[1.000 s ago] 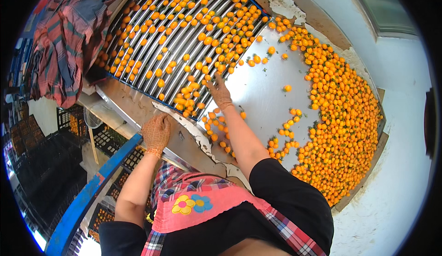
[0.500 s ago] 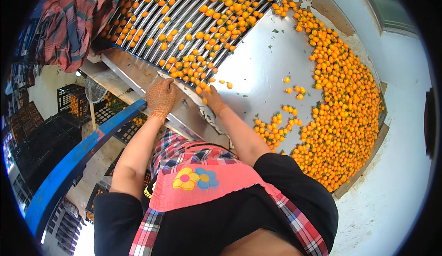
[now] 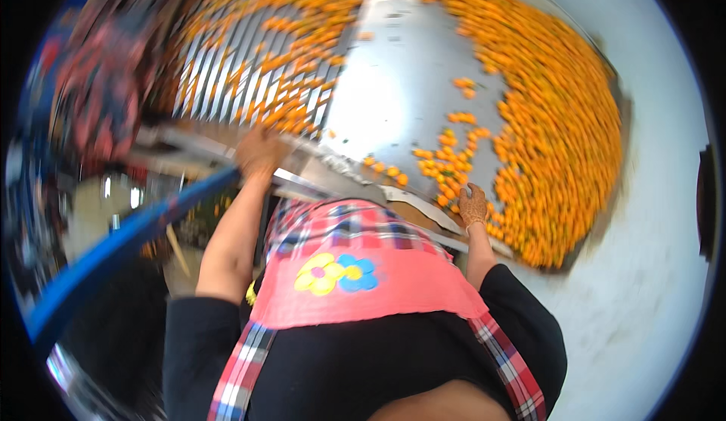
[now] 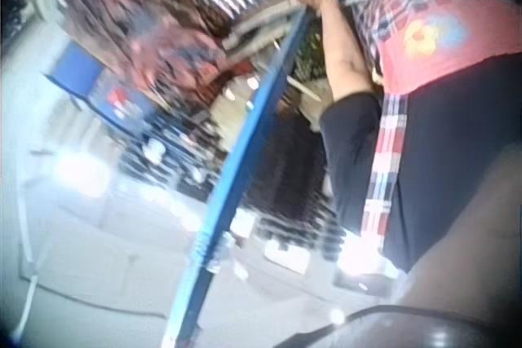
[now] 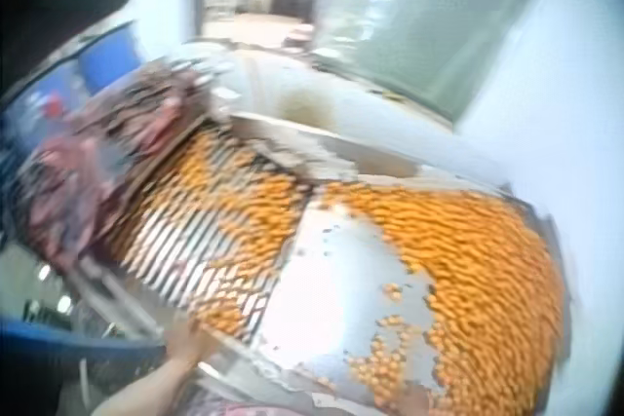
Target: The person sorts small orange fruits by hand on a processing machine, moving them from a pile onto a vibrating metal grate while discarding leaves and stems into a crate.
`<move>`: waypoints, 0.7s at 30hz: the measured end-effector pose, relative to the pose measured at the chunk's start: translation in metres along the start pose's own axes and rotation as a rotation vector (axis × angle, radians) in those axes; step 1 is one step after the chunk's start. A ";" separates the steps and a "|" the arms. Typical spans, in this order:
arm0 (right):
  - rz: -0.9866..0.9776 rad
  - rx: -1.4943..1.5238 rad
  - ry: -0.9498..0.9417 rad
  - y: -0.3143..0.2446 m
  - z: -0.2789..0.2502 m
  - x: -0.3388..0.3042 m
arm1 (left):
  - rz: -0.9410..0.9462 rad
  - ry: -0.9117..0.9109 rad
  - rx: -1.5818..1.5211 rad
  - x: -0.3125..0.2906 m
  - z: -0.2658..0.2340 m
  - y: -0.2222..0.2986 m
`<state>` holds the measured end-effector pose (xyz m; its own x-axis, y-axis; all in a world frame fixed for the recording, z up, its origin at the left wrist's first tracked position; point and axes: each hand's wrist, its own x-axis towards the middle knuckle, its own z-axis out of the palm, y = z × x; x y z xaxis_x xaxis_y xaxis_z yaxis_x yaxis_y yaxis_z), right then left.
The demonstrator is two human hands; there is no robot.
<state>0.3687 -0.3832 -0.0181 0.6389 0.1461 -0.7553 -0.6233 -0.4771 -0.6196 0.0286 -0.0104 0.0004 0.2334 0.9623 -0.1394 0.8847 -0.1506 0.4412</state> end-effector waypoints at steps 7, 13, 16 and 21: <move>-0.021 0.215 0.422 0.039 -0.087 0.053 | -0.113 -0.091 0.262 -0.023 0.020 -0.032; -0.015 0.273 0.268 0.058 -0.102 0.071 | 0.038 -0.115 0.251 -0.018 0.009 -0.023; -0.016 0.251 0.245 0.053 -0.084 0.061 | 0.165 -0.149 0.266 0.008 0.001 -0.031; -0.008 0.200 0.144 0.030 -0.061 0.066 | 0.198 -0.068 0.179 -0.015 0.007 -0.050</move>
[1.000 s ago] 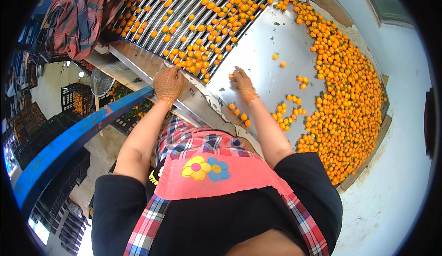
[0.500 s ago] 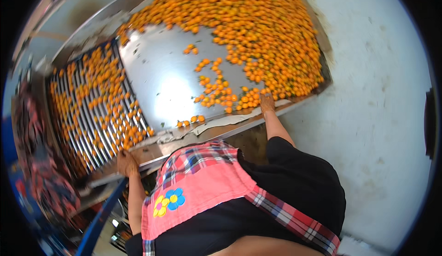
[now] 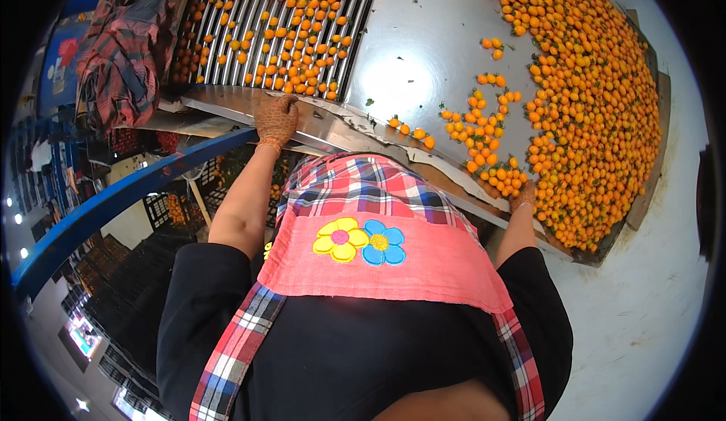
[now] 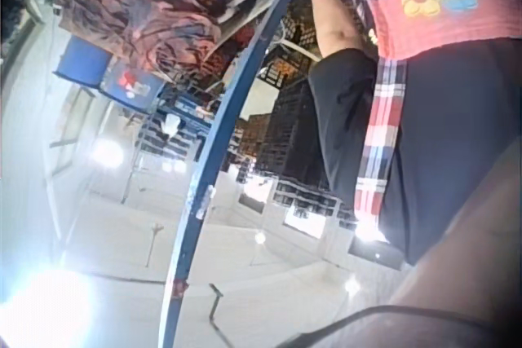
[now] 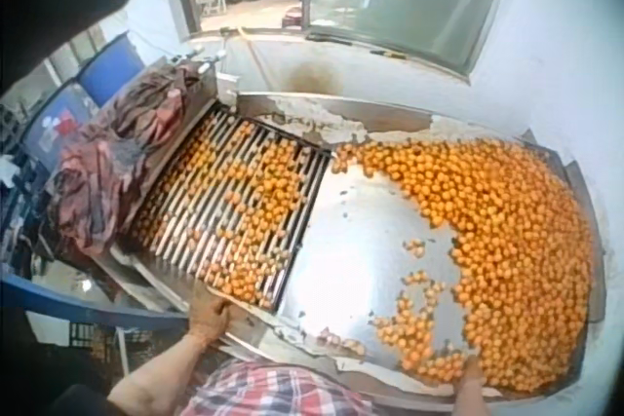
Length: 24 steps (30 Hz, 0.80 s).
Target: The person sorts small orange fruits by hand on a processing machine, moving them from a pile onto a vibrating metal grate while discarding leaves and stems into a crate.
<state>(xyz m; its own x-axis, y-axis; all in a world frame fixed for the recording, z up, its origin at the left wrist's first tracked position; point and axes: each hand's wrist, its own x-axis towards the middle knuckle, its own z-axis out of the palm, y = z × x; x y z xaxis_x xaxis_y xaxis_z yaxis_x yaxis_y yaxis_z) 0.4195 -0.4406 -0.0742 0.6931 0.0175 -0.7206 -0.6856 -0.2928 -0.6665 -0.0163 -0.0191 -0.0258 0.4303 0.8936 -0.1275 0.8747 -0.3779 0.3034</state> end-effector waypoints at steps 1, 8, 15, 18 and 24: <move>0.009 0.002 -0.037 -0.006 0.007 -0.001 | -0.019 0.012 0.008 -0.001 -0.007 0.010; 0.043 0.090 -0.451 -0.011 0.124 -0.029 | -0.026 0.052 0.019 0.003 0.000 0.022; 0.046 0.048 -0.188 -0.010 -0.004 -0.012 | -0.026 0.021 0.025 0.000 -0.009 0.015; 0.047 0.010 0.022 -0.003 -0.060 0.012 | -0.031 -0.023 0.074 0.004 -0.008 0.015; -0.021 -0.118 0.185 -0.029 -0.096 0.071 | -0.039 -0.031 0.087 0.005 -0.008 0.012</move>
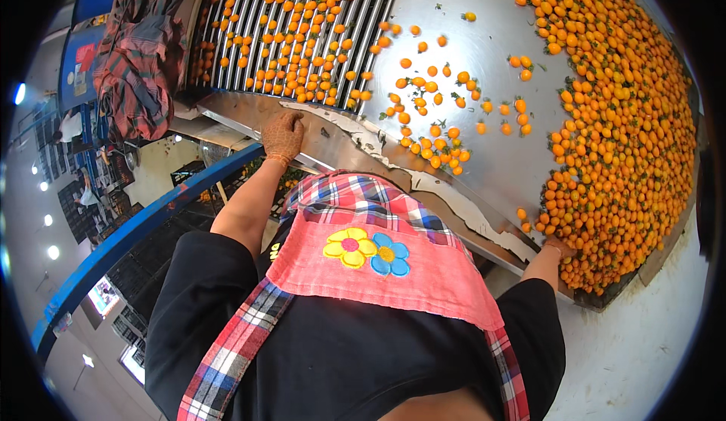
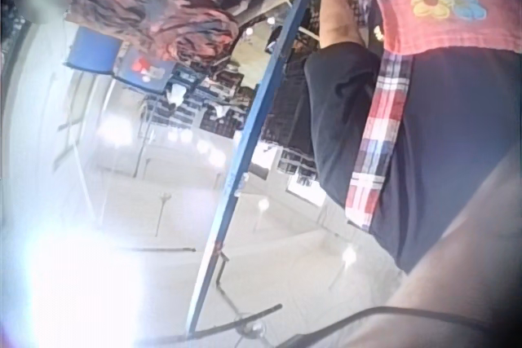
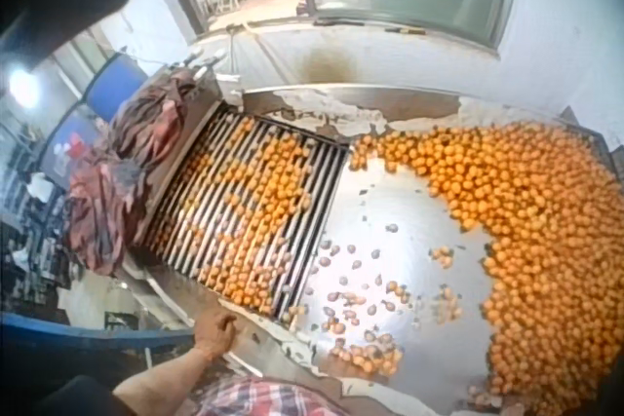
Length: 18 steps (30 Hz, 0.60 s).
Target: The person sorts small orange fruits by hand on a processing machine, moving them from a pile onto a vibrating metal grate while discarding leaves and stems into a crate.
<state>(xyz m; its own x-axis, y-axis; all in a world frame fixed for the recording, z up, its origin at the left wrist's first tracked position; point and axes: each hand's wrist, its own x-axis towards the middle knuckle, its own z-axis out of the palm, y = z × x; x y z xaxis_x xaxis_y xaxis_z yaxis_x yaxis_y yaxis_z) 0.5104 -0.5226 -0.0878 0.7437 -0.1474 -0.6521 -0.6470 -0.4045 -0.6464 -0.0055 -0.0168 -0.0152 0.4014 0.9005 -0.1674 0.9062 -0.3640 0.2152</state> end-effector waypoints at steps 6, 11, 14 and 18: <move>-0.064 -0.133 0.018 -0.024 0.018 0.037 | -0.084 -0.045 0.038 -0.007 0.000 0.004; -0.138 -0.240 0.018 -0.066 0.055 0.076 | 0.005 0.039 -0.049 -0.007 -0.005 0.014; -0.179 -0.262 0.012 -0.097 0.081 0.096 | -0.045 -0.006 -0.016 -0.011 -0.016 0.018; -0.264 -0.344 -0.032 -0.144 0.133 0.121 | -0.065 -0.012 -0.029 -0.012 -0.015 0.016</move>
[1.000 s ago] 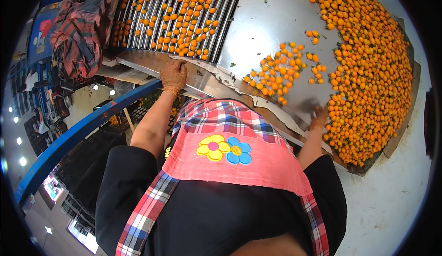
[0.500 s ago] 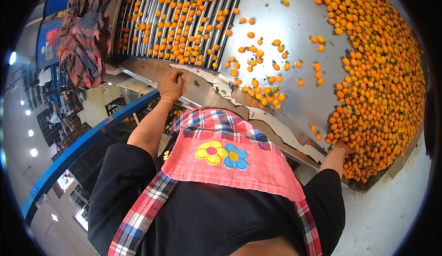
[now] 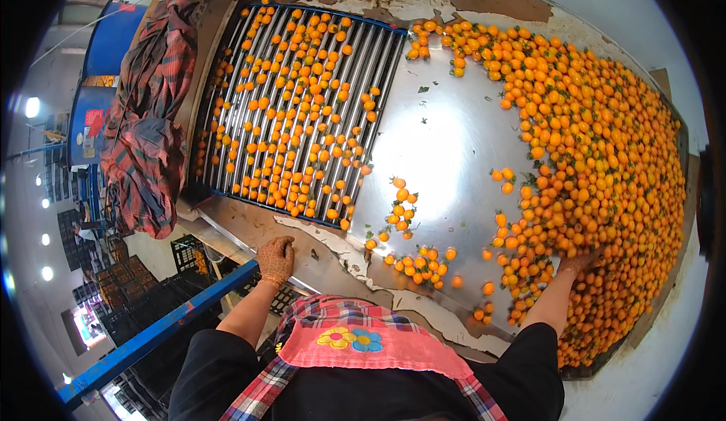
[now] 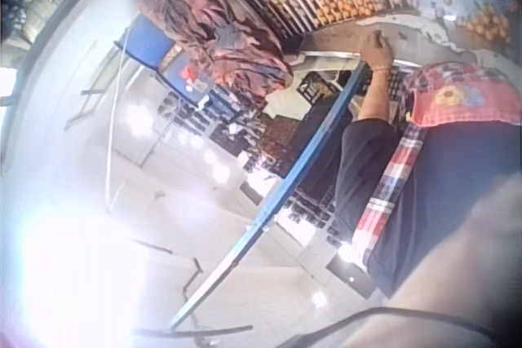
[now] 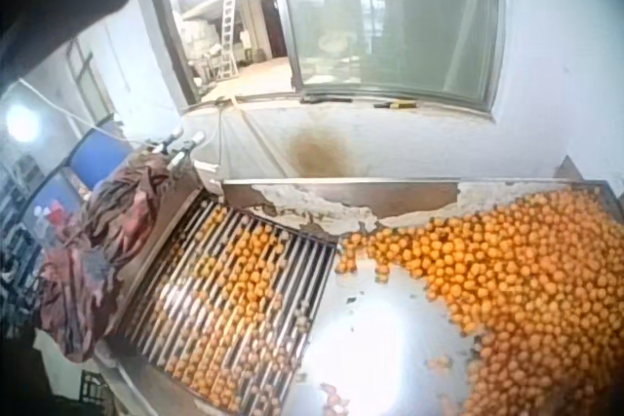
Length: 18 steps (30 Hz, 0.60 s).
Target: The person sorts small orange fruits by hand on a processing machine, moving them from a pile onto a vibrating metal grate while discarding leaves and stems into a crate.
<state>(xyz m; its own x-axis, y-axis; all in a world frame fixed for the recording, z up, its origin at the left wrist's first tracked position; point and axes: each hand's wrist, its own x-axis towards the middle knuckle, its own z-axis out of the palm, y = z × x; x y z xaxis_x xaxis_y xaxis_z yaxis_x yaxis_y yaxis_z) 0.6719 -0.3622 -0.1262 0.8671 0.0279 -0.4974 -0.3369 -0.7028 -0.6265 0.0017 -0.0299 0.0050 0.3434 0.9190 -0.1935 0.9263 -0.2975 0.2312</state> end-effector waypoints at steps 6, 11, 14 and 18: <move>-0.190 -0.140 -0.096 -0.111 0.078 0.061 | -0.015 -0.020 -0.005 -0.001 0.003 0.002; -0.311 -0.240 -0.170 -0.183 0.148 0.066 | 0.001 -0.001 -0.035 -0.001 0.001 0.002; -0.388 -0.325 -0.217 -0.211 0.195 0.047 | 0.007 0.020 -0.036 -0.004 0.002 0.001; -0.475 -0.445 -0.243 -0.231 0.245 0.005 | -0.016 0.003 0.018 0.001 0.002 0.003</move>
<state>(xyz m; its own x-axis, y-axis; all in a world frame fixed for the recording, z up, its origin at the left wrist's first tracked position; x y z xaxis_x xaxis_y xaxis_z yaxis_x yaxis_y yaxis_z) 0.6643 -0.0262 -0.1312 0.7588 0.5268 -0.3830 0.2867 -0.7982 -0.5298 0.0051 -0.0305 0.0041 0.3285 0.9244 -0.1937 0.9342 -0.2878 0.2106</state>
